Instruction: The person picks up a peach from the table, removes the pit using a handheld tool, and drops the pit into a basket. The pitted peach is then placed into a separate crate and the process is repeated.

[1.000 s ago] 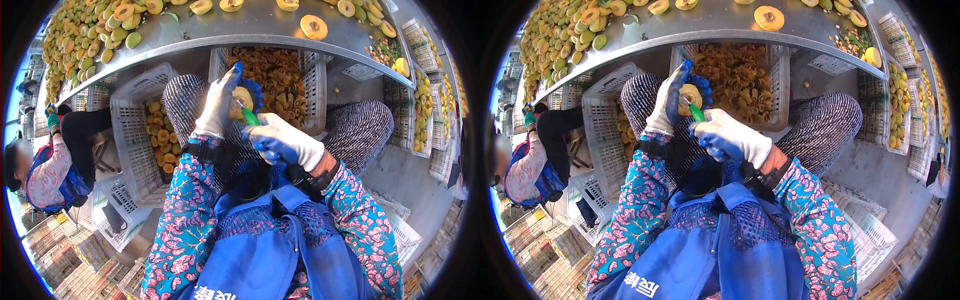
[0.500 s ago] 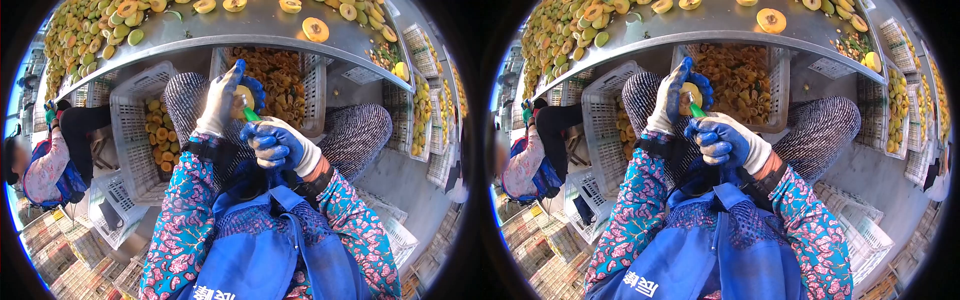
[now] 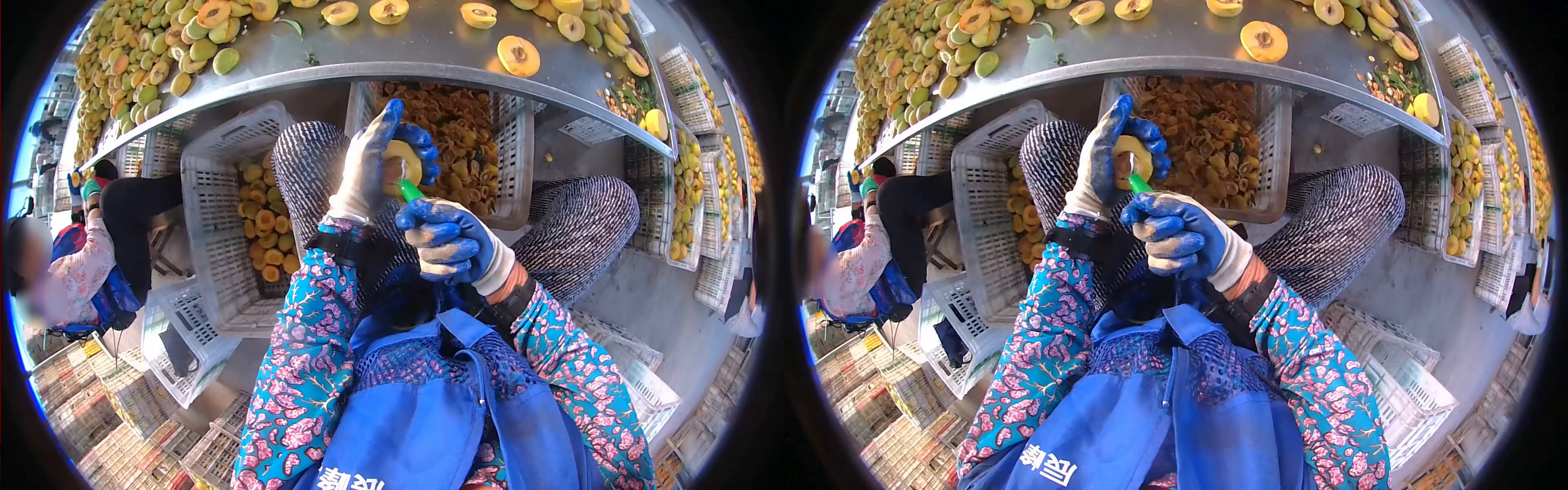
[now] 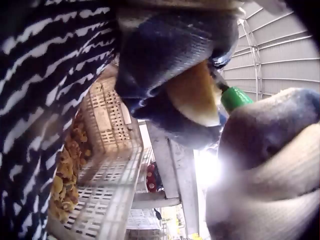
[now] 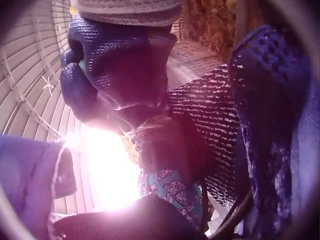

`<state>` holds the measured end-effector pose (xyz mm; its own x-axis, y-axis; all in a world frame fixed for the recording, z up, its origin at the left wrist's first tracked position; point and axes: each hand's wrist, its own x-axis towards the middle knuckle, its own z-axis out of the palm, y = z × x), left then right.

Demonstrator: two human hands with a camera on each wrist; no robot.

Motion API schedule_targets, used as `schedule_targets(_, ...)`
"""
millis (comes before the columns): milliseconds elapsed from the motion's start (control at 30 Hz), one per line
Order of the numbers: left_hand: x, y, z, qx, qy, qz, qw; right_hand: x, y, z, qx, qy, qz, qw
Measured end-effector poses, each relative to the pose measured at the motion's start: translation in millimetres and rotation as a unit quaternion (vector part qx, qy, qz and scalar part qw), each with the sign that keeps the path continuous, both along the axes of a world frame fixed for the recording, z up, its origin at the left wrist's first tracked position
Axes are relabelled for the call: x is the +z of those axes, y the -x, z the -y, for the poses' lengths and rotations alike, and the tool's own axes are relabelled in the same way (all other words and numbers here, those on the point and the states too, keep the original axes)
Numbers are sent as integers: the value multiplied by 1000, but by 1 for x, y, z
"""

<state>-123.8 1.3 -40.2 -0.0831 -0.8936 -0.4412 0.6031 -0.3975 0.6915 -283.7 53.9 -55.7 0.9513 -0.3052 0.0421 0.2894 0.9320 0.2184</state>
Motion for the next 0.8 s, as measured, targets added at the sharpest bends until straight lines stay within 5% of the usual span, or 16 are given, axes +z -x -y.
schedule_targets(133,-4,-3,9,-24,49,-193,980,-5,-16,1,-29,-37,117,992)
schedule_targets(200,-17,-1,22,-8,90,-387,918,2,-12,5,-56,-3,99,993)
schedule_targets(233,-19,-4,21,9,109,-376,920,8,-12,6,-68,11,92,993)
schedule_targets(300,-15,-3,20,161,48,-184,968,25,5,12,-108,101,-40,988)
schedule_targets(367,-7,-6,16,189,72,65,977,35,23,18,-133,212,-223,942)
schedule_targets(400,2,-15,13,196,215,345,892,37,28,23,-94,289,-430,850)
schedule_targets(433,12,-26,6,181,334,588,714,16,26,30,-59,501,-605,616)
schedule_targets(500,44,-47,-3,280,223,391,848,-24,44,30,42,696,-677,233)
schedule_targets(600,56,-110,-23,275,122,457,837,-17,45,29,-37,629,-702,333)
schedule_targets(633,55,-131,-22,253,84,526,807,-12,47,29,19,645,-695,316)
schedule_targets(733,49,-166,-27,52,-14,851,522,-23,54,23,40,658,-690,299)
schedule_targets(800,53,-133,-9,104,82,778,614,-7,55,23,57,663,-683,301)
